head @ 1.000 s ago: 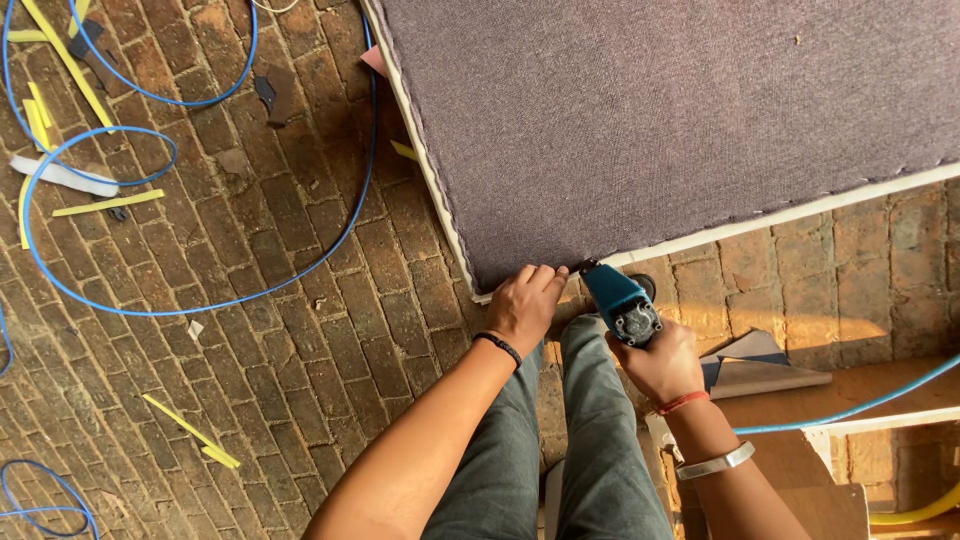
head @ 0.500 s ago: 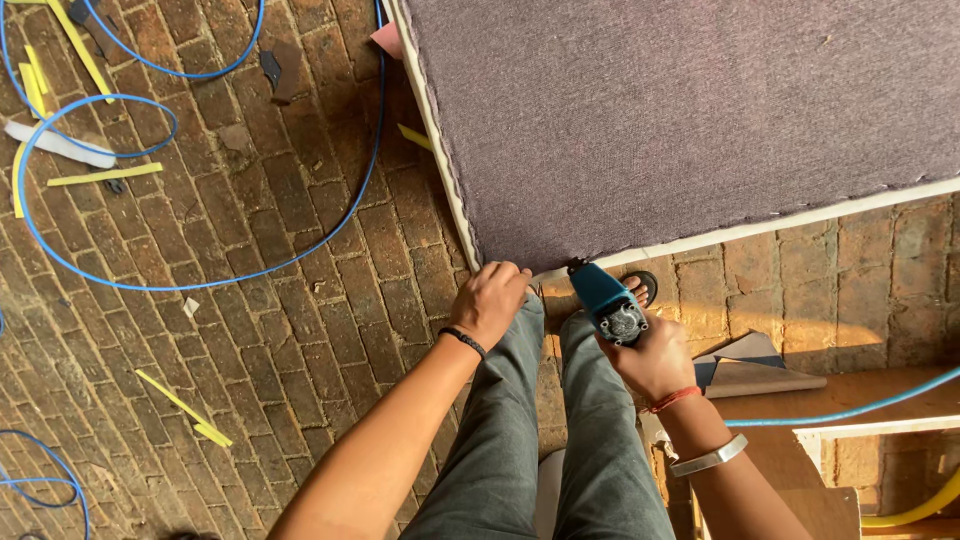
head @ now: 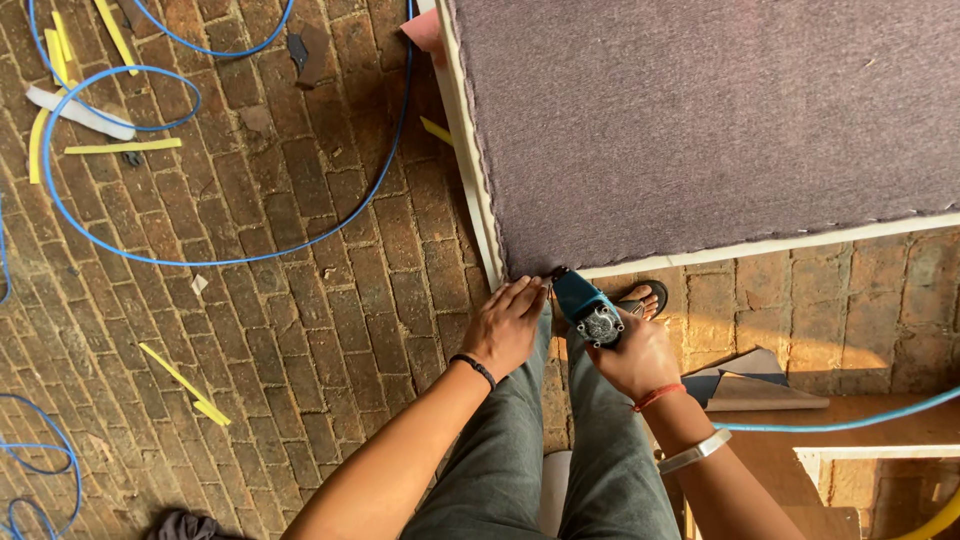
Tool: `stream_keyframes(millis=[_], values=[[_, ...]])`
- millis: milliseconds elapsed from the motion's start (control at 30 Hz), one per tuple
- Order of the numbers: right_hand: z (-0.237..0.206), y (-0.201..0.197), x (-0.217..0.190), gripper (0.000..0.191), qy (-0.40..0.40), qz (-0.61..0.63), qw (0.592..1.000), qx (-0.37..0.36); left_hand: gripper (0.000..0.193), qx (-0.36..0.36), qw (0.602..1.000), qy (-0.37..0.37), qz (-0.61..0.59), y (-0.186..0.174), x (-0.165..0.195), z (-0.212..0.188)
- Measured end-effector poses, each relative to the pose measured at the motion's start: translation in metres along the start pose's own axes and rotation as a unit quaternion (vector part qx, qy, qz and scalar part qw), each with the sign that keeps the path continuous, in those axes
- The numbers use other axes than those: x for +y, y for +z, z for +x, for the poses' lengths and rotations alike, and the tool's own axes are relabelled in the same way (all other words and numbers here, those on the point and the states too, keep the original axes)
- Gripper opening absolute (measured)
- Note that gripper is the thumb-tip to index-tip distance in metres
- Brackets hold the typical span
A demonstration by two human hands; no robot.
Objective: The person stretches a large piece of purple fabric over a rectangular wooden furniture panel and uses a pneumatic nail gun to staple the fabric along the panel edges, working around the frame and repositioning the panel as they go.
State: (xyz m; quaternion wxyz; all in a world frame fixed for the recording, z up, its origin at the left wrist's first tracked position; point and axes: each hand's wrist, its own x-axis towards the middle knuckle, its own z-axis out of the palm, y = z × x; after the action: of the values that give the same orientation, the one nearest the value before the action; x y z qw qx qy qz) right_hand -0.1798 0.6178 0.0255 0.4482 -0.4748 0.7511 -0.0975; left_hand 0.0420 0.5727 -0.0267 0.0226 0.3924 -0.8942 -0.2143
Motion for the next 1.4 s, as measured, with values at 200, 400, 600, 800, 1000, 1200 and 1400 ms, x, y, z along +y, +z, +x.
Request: stream_keyframes(millis=[200,400,600,800,1000,1200,1400], values=[[-0.004,0.0,-0.007,0.038,0.04,-0.02,0.999,-0.023,0.039,0.014,0.999,-0.024,-0.042,0.012,-0.006,-0.007],[0.002,0.01,-0.015,0.046,0.047,-0.048,0.997,-0.048,0.014,0.095,0.947,-0.177,-0.252,0.005,-0.02,-0.02],[-0.004,0.012,-0.018,0.041,-0.001,-0.022,0.999,-0.028,0.016,0.108,0.924,-0.248,-0.271,-0.019,-0.033,-0.036],[0.008,0.02,-0.029,0.037,-0.002,-0.06,0.997,-0.038,0.017,0.081,0.91,-0.314,-0.259,-0.02,-0.033,-0.038],[0.001,0.012,-0.027,0.045,-0.041,-0.016,0.999,-0.013,0.017,0.081,0.909,-0.312,-0.265,-0.014,-0.031,-0.041],[0.011,0.016,-0.016,0.041,-0.006,-0.035,0.999,-0.035,0.019,0.009,0.904,-0.338,-0.262,0.002,-0.025,-0.042],[-0.027,-0.004,0.025,0.037,0.04,0.048,0.996,0.069,0.034,-0.073,0.819,-0.338,-0.457,0.048,0.006,-0.014]])
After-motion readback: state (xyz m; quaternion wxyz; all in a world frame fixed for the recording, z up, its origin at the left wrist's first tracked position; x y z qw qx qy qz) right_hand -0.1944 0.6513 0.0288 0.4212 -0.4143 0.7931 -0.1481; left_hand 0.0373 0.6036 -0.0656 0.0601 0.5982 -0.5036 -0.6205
